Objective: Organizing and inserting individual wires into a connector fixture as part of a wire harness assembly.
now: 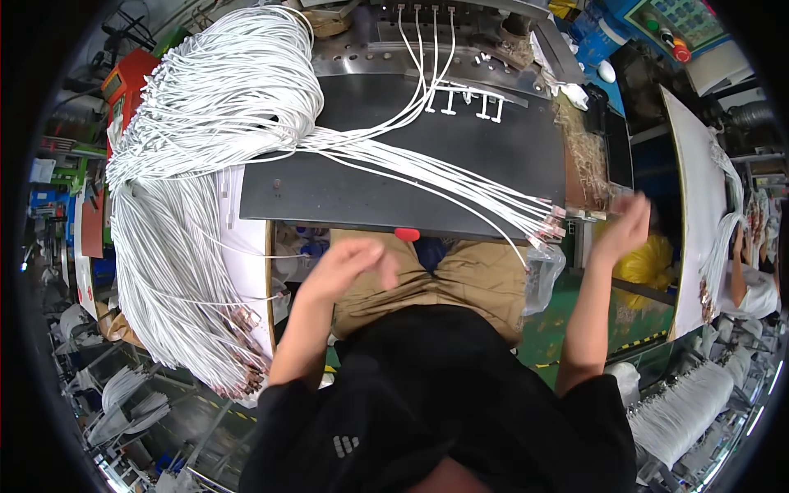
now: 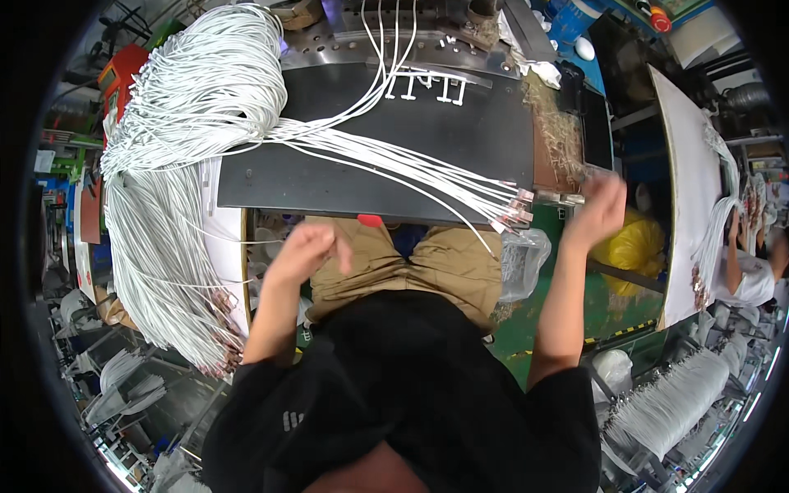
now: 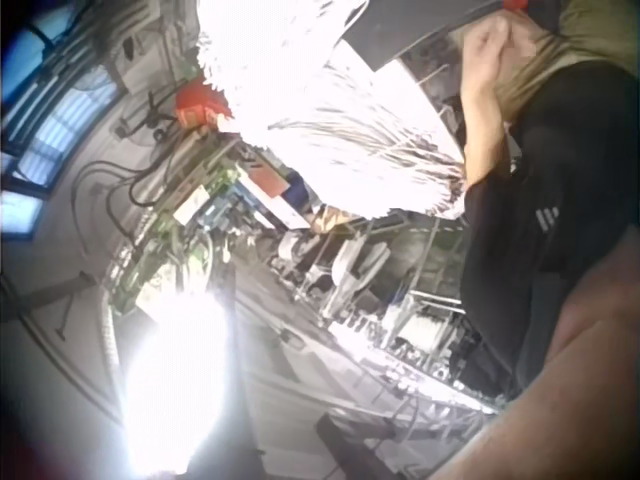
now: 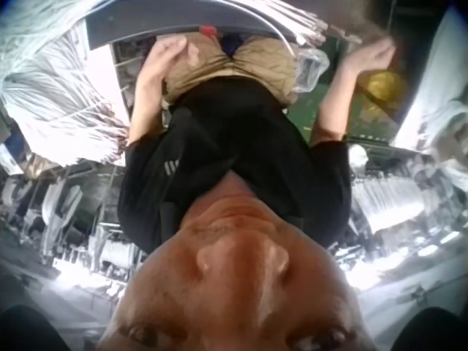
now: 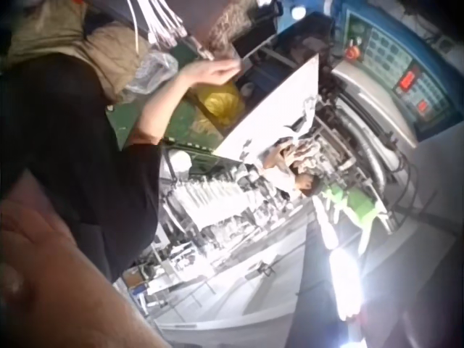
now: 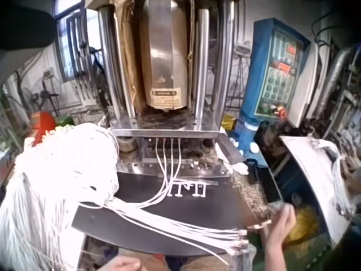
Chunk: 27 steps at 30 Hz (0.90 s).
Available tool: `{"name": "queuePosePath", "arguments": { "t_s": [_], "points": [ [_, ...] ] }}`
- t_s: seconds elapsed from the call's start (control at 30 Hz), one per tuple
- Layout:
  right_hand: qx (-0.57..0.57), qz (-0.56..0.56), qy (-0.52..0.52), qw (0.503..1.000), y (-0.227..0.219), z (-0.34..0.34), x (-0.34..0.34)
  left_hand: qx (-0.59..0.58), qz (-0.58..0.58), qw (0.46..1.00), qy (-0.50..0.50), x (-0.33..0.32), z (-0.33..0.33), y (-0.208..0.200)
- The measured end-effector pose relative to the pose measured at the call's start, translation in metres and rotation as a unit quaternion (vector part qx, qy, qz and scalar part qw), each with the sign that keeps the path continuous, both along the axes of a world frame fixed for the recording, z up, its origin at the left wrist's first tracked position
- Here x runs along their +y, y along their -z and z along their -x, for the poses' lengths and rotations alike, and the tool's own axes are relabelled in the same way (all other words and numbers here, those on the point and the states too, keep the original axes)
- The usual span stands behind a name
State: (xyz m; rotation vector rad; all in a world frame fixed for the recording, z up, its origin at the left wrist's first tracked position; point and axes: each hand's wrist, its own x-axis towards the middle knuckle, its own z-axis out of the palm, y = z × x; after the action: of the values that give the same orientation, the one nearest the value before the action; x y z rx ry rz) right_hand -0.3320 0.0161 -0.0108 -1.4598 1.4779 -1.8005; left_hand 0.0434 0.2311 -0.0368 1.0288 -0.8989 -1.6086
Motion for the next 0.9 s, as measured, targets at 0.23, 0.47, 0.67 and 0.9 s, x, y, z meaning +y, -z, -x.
{"name": "queuePosePath", "arguments": {
  "t_s": [0.23, 0.47, 0.67, 0.9],
  "points": [
    [0.037, -0.328, -0.275, 0.903, 0.101, -0.035, 0.160, -0.002, -0.125, 0.930, -0.345, 0.022, -0.023, 0.054],
    [-0.031, -0.334, -0.264, 0.905, 0.095, -0.070, 0.105, -0.028, -0.139, 0.904, -0.404, 0.021, -0.040, 0.082],
    [-0.072, -0.358, -0.255, 0.895, 0.105, -0.060, 0.107, 0.010, -0.117, 0.913, -0.391, 0.022, -0.036, 0.093],
    [-0.068, -0.439, -0.321, 0.836, 0.089, -0.053, 0.098, 0.033, -0.144, 0.908, -0.392, 0.027, -0.034, 0.089]
  ]
}}
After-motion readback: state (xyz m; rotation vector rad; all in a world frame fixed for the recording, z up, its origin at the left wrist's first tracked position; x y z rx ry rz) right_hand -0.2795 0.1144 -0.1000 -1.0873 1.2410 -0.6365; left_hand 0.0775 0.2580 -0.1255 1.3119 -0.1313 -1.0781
